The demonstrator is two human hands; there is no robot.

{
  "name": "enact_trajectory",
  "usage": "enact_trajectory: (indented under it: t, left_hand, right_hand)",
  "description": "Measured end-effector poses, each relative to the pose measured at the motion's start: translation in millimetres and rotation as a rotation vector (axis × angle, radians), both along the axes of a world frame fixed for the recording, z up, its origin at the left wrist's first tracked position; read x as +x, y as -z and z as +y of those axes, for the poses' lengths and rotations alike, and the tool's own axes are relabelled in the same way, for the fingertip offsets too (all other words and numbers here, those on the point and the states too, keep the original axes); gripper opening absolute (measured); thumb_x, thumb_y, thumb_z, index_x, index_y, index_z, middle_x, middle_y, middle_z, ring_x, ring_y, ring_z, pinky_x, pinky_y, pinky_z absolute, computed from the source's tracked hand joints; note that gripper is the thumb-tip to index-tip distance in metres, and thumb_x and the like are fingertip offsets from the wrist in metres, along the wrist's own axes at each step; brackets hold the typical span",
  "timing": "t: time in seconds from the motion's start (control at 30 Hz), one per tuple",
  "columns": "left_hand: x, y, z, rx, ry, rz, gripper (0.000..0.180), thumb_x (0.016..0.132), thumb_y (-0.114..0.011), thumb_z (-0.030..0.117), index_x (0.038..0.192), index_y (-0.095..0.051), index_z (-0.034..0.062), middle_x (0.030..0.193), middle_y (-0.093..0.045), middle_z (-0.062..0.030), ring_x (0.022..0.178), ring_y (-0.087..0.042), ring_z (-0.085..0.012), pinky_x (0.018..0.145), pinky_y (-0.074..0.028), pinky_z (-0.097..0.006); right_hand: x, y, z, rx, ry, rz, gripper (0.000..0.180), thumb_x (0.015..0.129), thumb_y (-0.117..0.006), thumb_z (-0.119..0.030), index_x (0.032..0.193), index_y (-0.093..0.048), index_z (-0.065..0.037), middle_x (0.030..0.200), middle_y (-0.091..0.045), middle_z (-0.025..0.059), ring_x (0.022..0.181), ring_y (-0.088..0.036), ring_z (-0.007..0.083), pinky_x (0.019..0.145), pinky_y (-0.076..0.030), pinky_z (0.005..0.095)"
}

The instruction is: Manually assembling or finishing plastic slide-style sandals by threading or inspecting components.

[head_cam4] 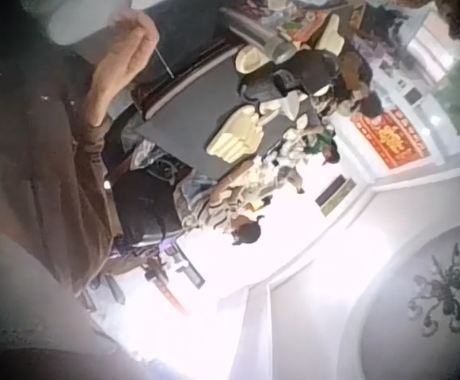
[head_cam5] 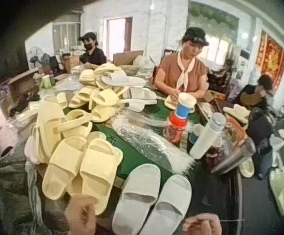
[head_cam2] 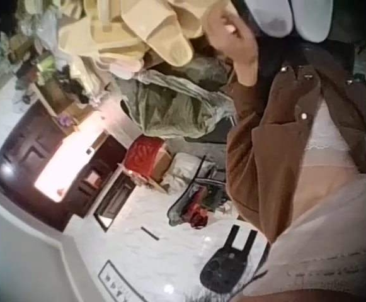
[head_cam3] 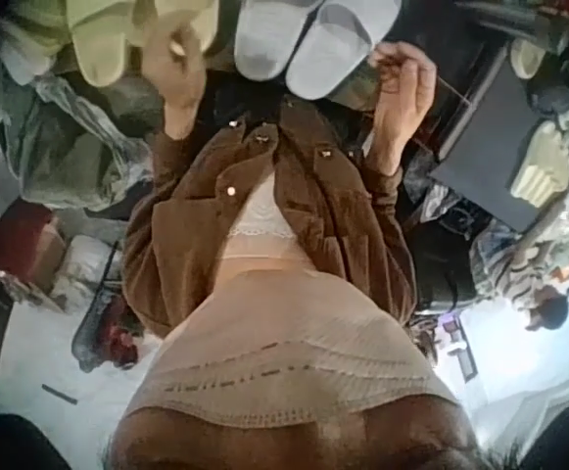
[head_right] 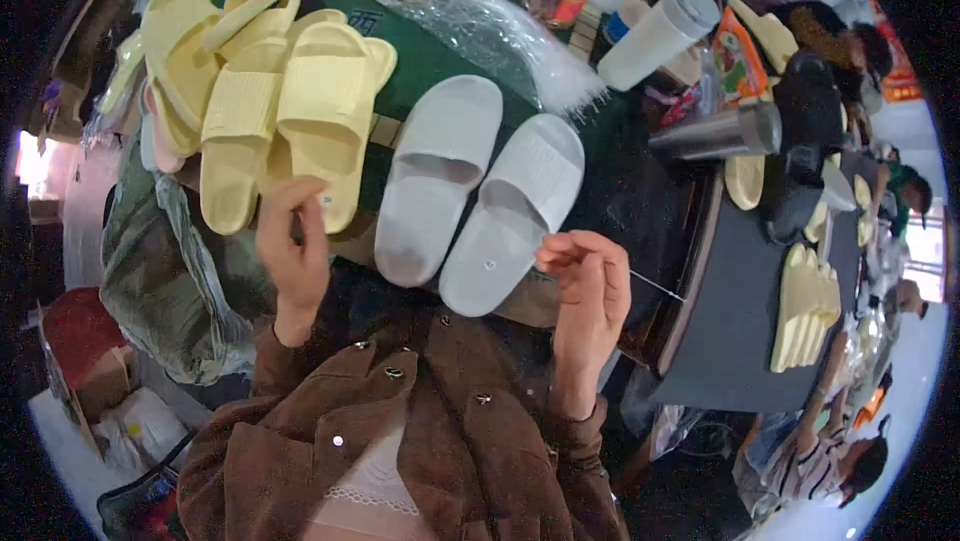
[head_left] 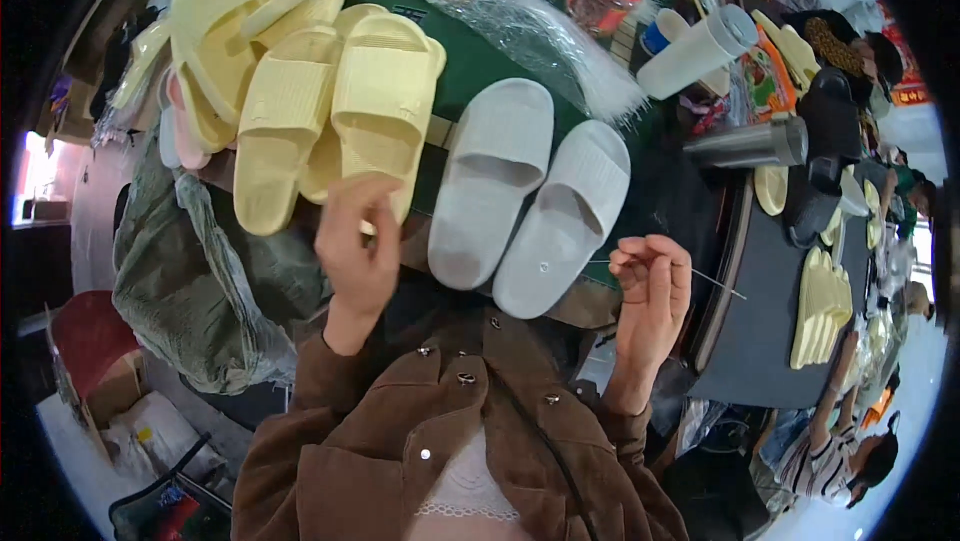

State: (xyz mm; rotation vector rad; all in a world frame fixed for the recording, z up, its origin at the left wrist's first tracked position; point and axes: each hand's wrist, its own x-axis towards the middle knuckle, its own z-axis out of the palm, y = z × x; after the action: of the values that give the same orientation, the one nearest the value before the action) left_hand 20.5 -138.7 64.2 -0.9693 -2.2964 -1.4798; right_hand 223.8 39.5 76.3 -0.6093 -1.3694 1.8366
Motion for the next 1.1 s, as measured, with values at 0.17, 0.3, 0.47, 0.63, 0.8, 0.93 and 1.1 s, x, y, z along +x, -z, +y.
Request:
enact_trajectory:
  t: [0.17, 0.3, 0.47, 0.63, 0.8, 0.93, 1.1]
  left_hand:
    - [52.8, -7.8, 42.2, 0.043, 0.685, -0.544, 0.038, 0.080, -0.061, 0.000, 0.117, -0.059, 0.0062, 0.095, -0.062, -0.0073, 0.068, -0.055, -0.0116, 0.059, -0.044, -0.025]
    - [69.9, 0.8, 49.5, 0.001, 0.948, -0.500, 0.030, 0.083, -0.061, 0.001, 0.113, -0.059, 0.0048, 0.092, -0.061, -0.0087, 0.078, -0.060, -0.0222, 0.067, -0.048, -0.029]
    - [57.8, 3.0, 41.4, 0.002, 0.902, -0.361, 0.022, 0.079, -0.060, -0.007, 0.099, -0.062, 0.0019, 0.091, -0.061, -0.0096, 0.081, -0.062, -0.0265, 0.070, -0.050, -0.033]
    - [29.7, -0.5, 30.5, -0.071, 0.604, 0.104, 0.025, 0.074, -0.062, -0.008, 0.098, -0.062, 0.0000, 0.097, -0.062, -0.0111, 0.083, -0.063, -0.0275, 0.070, -0.051, -0.034]
    - [23.5, 3.8, 24.4, -0.131, 0.482, 0.148, 0.026, 0.074, -0.064, -0.006, 0.100, -0.062, 0.0000, 0.100, -0.063, -0.0116, 0.085, -0.063, -0.0285, 0.071, -0.052, -0.035]
    - [29.1, 15.7, 18.6, -0.158, 0.514, 0.093, 0.024, 0.075, -0.065, -0.004, 0.098, -0.062, 0.0000, 0.098, -0.063, -0.0118, 0.085, -0.063, -0.0289, 0.071, -0.052, -0.035]
    - [32.4, 37.4, 20.0, -0.215, 0.488, -0.002, 0.022, 0.078, -0.064, -0.001, 0.100, -0.059, -0.0005, 0.098, -0.061, -0.0138, 0.087, -0.061, -0.0314, 0.074, -0.051, -0.036]
  right_hand:
    - [-14.1, -15.2, -18.3, 0.051, -0.166, 0.059, 0.025, 0.101, -0.039, -0.015, 0.113, -0.051, 0.003, 0.104, -0.062, 0.0188, 0.092, -0.064, 0.0250, 0.085, -0.052, 0.0364]
    - [-2.2, -15.8, -17.7, 0.052, -0.144, 0.148, 0.026, 0.100, -0.041, -0.015, 0.116, -0.051, 0.003, 0.101, -0.062, 0.0187, 0.092, -0.063, 0.0258, 0.084, -0.052, 0.0375]
    - [24.3, -19.4, 2.5, 0.109, 0.153, 0.183, 0.027, 0.099, -0.040, -0.013, 0.119, -0.052, 0.000, 0.088, -0.060, 0.0127, 0.076, -0.056, 0.0189, 0.069, -0.047, 0.0312]
    - [52.5, -20.7, 18.4, -0.025, 0.447, 0.273, 0.030, 0.098, -0.043, -0.011, 0.125, -0.051, 0.001, 0.089, -0.052, 0.0059, 0.066, -0.042, 0.0099, 0.058, -0.037, 0.0217]
    - [53.2, -17.0, 19.4, 0.044, 0.457, 0.178, 0.028, 0.094, -0.048, -0.004, 0.122, -0.051, 0.002, 0.086, -0.051, 0.0044, 0.060, -0.040, 0.0069, 0.051, -0.033, 0.0189]
    - [41.6, -17.9, 4.0, 0.045, 0.353, -0.124, 0.017, 0.091, -0.050, -0.001, 0.108, -0.054, 0.001, 0.077, -0.054, 0.0036, 0.051, -0.045, 0.0067, 0.043, -0.032, 0.0180]
    - [30.4, 10.0, -14.2, -0.133, -0.206, -0.372, 0.011, 0.092, -0.051, 0.000, 0.102, -0.057, 0.000, 0.083, -0.060, 0.0069, 0.057, -0.058, 0.0090, 0.043, -0.038, 0.0175]
